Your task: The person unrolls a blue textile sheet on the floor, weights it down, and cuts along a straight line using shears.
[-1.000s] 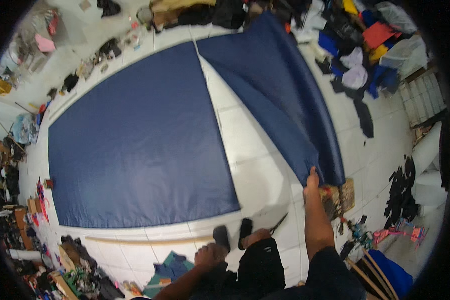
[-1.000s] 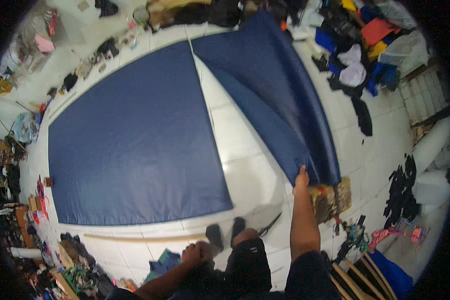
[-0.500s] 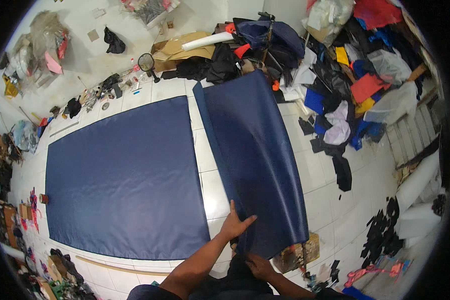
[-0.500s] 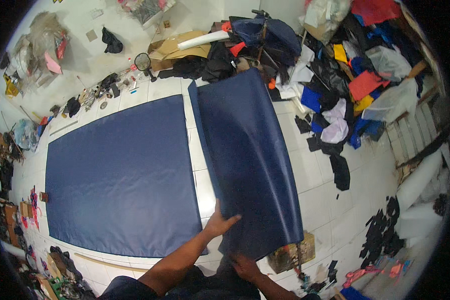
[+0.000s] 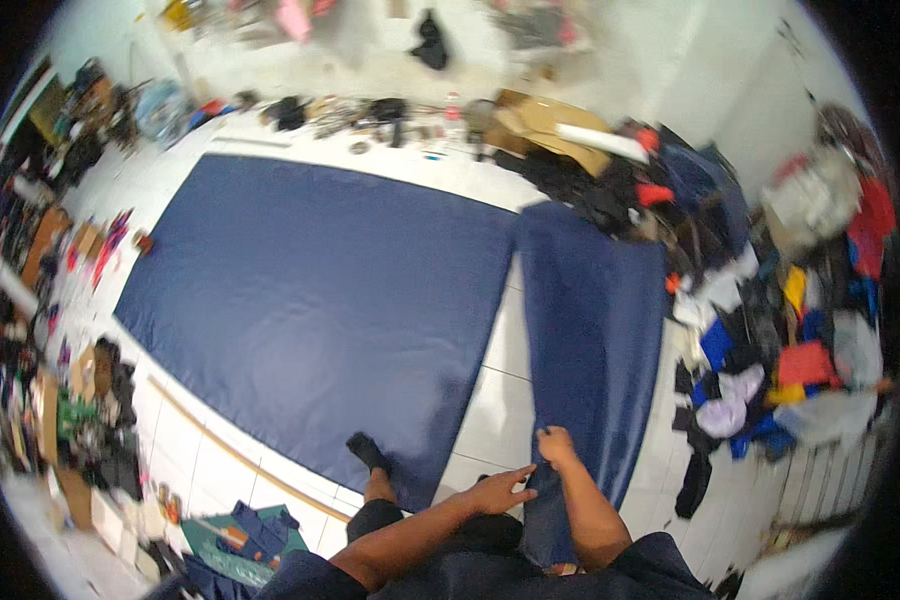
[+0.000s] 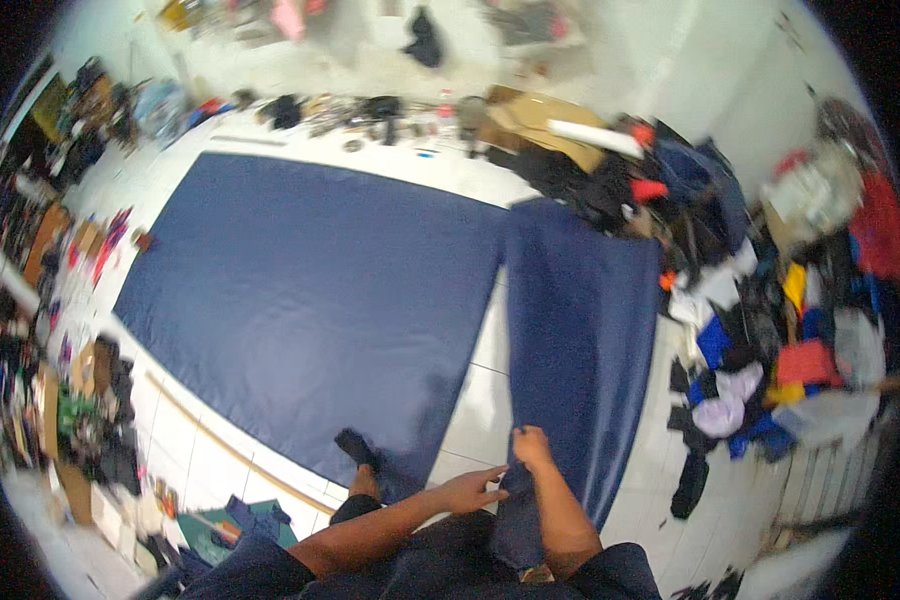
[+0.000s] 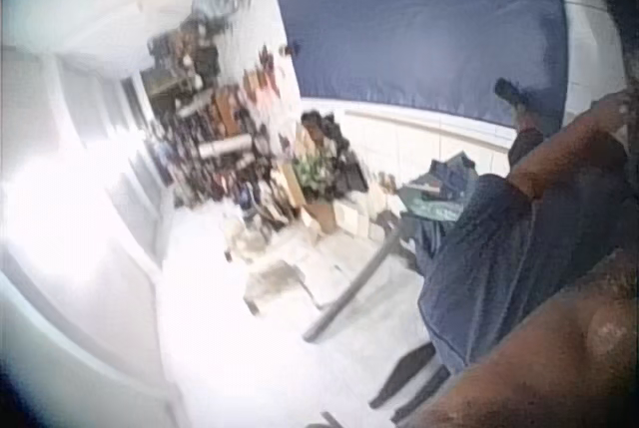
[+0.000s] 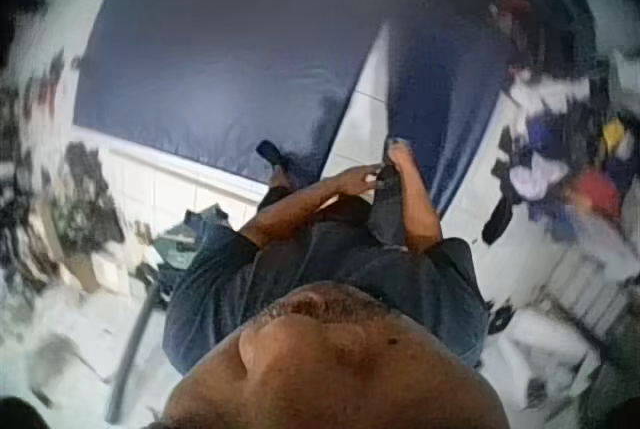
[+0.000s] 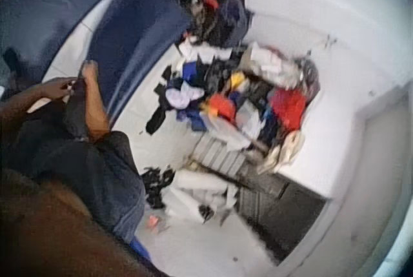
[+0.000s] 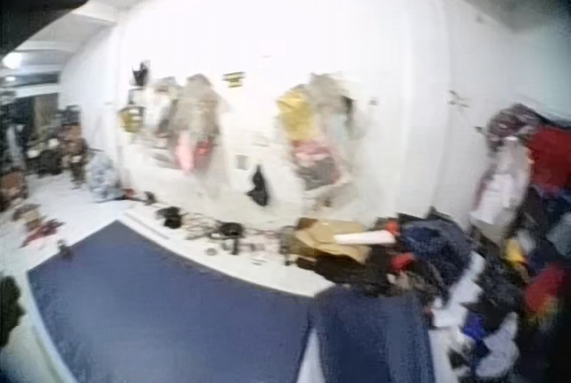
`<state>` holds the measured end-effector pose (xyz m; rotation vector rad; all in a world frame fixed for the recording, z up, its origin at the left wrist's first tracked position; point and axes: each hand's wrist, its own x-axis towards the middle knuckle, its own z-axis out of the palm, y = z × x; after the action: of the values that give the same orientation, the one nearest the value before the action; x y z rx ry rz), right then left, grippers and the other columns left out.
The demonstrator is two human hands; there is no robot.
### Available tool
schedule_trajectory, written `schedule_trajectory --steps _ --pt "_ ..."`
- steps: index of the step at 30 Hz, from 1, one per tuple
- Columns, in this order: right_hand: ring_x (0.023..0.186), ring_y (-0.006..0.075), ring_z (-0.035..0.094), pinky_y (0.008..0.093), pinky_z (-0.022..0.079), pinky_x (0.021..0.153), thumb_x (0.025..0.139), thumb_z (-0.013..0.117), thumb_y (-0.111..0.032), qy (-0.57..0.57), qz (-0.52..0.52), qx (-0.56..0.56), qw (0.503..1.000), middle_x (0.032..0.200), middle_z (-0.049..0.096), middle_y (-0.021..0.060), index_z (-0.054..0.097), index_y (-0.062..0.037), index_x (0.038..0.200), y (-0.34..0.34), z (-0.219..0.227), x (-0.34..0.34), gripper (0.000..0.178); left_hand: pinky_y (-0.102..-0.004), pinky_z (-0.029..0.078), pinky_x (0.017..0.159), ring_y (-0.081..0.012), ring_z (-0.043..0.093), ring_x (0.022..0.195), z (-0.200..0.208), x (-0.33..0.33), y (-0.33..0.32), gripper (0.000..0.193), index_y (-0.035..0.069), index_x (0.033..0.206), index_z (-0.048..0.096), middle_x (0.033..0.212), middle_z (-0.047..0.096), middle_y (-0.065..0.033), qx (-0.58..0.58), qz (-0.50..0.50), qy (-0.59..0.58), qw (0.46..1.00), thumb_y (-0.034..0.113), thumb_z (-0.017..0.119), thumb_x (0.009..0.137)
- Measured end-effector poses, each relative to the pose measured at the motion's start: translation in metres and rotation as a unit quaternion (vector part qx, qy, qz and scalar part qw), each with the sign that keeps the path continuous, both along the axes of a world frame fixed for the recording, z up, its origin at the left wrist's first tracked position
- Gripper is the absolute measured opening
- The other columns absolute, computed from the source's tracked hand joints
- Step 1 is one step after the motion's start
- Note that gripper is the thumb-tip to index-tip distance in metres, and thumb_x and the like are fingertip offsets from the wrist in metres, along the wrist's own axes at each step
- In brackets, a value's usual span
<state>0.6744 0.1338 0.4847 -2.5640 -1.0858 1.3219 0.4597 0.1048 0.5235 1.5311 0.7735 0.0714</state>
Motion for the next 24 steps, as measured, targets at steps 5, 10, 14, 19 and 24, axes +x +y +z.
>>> schedule_trajectory --steps 5,10,14,19,24 --pt "0.118 0.0337 0.059 0.0437 0.046 0.099 0.097 0.06 -0.037 0.043 -0.188 0.136 0.972 0.131 0.061 0.0217 0.054 0.0005 0.137 -0.004 -0.02 0.01 0.056 -0.0368 0.051 0.094 -0.0244 0.066 0.109 0.0 -0.224 0.061 0.048 0.007 0.133 0.059 0.122 0.068 -0.0148 -0.038 0.294 0.096 0.95 0.036 0.063 0.095" --pt "0.133 0.0343 0.047 0.042 0.038 0.109 0.098 0.06 -0.035 -0.084 -0.22 -0.025 0.971 0.145 0.047 0.0234 0.044 0.0053 0.142 0.004 0.026 -0.066 0.062 -0.0434 0.053 0.083 -0.0322 0.069 0.092 -0.11 -0.587 -0.107 0.039 -0.003 0.106 0.069 0.096 0.072 -0.0223 -0.109 0.646 0.406 0.637 0.029 0.065 0.084" --pt "0.13 0.0326 0.048 0.0419 0.039 0.107 0.098 0.058 -0.036 -0.183 -0.11 -0.139 0.967 0.142 0.05 0.0205 0.047 0.0019 0.14 0.019 0.033 -0.131 0.058 -0.0442 0.049 0.085 -0.0394 0.065 0.096 -0.071 -0.762 -0.237 0.04 -0.006 0.101 0.069 0.101 0.069 -0.0228 -0.196 0.629 0.48 0.58 0.029 0.062 0.082" --pt "0.127 0.0304 0.05 0.0419 0.04 0.105 0.099 0.056 -0.038 -0.251 0.028 -0.223 0.942 0.138 0.052 0.0169 0.051 -0.0024 0.137 0.087 0.011 -0.233 0.053 -0.0409 0.045 0.052 -0.022 0.06 0.058 -0.045 -0.889 -0.187 0.024 -0.003 0.085 0.068 0.063 0.06 -0.0106 -0.196 0.744 0.387 0.508 0.021 0.064 0.084" --pt "0.124 0.0283 0.052 0.0418 0.041 0.102 0.1 0.054 -0.04 -0.275 0.119 -0.235 0.925 0.134 0.055 0.0132 0.055 -0.0066 0.135 0.181 -0.003 -0.331 0.048 -0.0314 0.051 0.073 -0.0187 0.064 0.081 -0.052 -0.976 0.042 0.044 -0.003 0.119 0.064 0.093 0.068 -0.0146 -0.117 0.733 0.332 0.582 0.028 0.07 0.089"
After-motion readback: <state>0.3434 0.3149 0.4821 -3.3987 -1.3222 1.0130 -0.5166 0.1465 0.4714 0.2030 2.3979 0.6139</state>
